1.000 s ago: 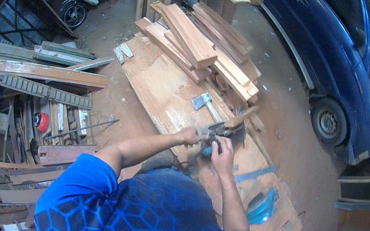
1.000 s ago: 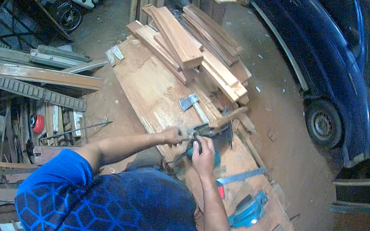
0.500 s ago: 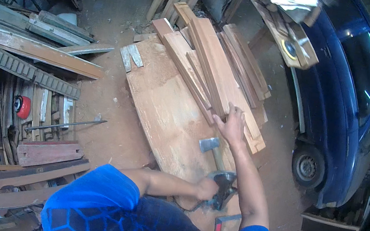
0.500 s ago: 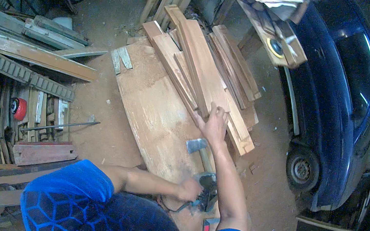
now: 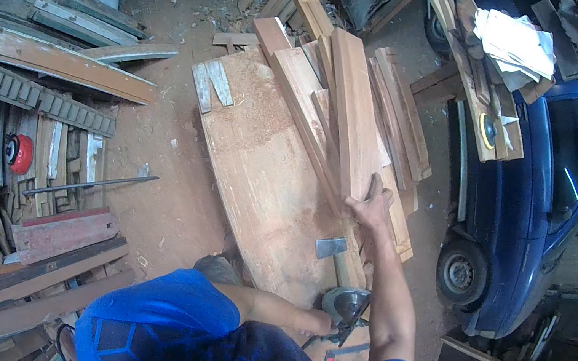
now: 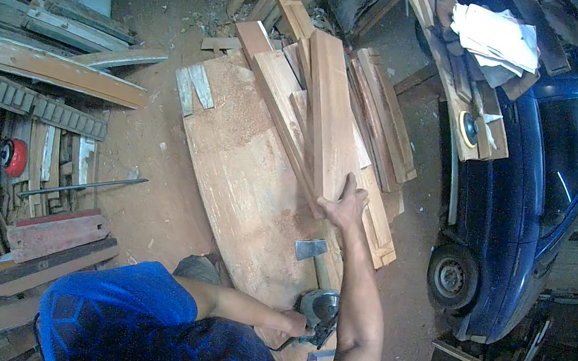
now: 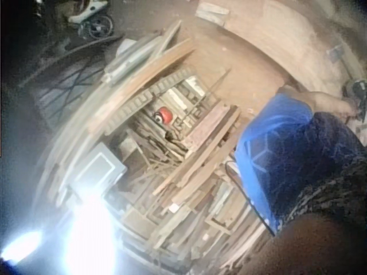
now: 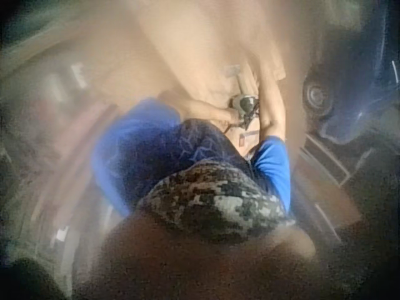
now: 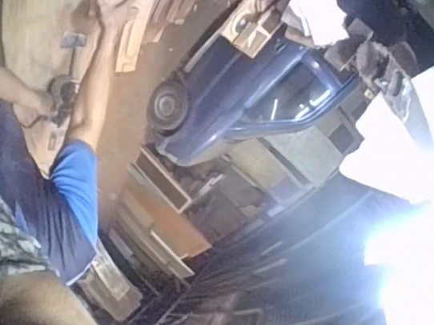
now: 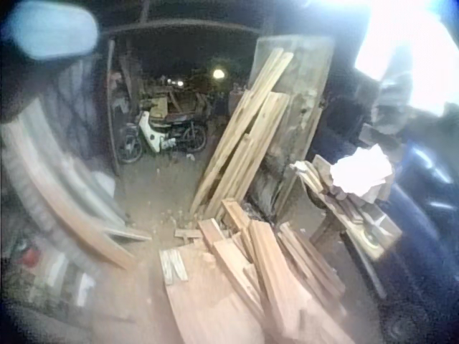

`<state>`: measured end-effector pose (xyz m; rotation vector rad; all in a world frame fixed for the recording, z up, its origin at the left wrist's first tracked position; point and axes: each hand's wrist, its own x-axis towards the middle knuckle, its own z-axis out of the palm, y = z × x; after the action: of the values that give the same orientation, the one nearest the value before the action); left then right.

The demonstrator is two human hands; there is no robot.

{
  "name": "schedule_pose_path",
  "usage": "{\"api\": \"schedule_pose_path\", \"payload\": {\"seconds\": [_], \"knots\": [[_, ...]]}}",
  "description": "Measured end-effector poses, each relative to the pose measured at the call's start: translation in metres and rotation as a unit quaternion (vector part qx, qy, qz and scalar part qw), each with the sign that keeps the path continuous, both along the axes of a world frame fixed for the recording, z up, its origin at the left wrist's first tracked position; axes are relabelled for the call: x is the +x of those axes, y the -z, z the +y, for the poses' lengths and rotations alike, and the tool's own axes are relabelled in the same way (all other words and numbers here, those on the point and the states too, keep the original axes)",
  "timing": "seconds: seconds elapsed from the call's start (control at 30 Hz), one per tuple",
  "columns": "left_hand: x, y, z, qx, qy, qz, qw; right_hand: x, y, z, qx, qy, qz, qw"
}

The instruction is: The person uses a circular saw to cut a piece of wood on a workbench. They measure the wood with a ruler and make several cuts, adjusting the wood's position between each cut.

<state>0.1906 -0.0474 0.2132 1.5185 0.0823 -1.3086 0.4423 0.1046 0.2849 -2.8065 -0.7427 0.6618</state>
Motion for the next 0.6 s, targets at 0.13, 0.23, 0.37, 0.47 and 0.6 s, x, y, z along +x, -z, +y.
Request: {"api": "schedule_pose_path", "payload": {"seconds": [0.13,0.23,0.37,0.47,0.6], "knots": [[0.003,0.029,-0.01,-0.038,0.002,-0.091,0.995,-0.044,-0.036,0.015,0.294,0.24,0.422,0.823],[0.005,0.043,-0.015,-0.036,0.005,-0.198,0.979,-0.067,-0.03,0.019,0.434,0.313,0.567,0.627],[-0.004,0.05,-0.027,-0.022,0.008,-0.292,0.956,-0.1,0.035,0.045,0.439,0.336,0.511,0.658],[-0.013,0.062,-0.032,0.004,-0.007,-0.355,0.935,-0.111,0.037,0.066,0.438,0.313,0.46,0.707],[-0.022,0.069,-0.04,0.037,-0.04,-0.416,0.908,-0.114,0.025,0.067,0.411,0.276,0.299,0.816]]}}
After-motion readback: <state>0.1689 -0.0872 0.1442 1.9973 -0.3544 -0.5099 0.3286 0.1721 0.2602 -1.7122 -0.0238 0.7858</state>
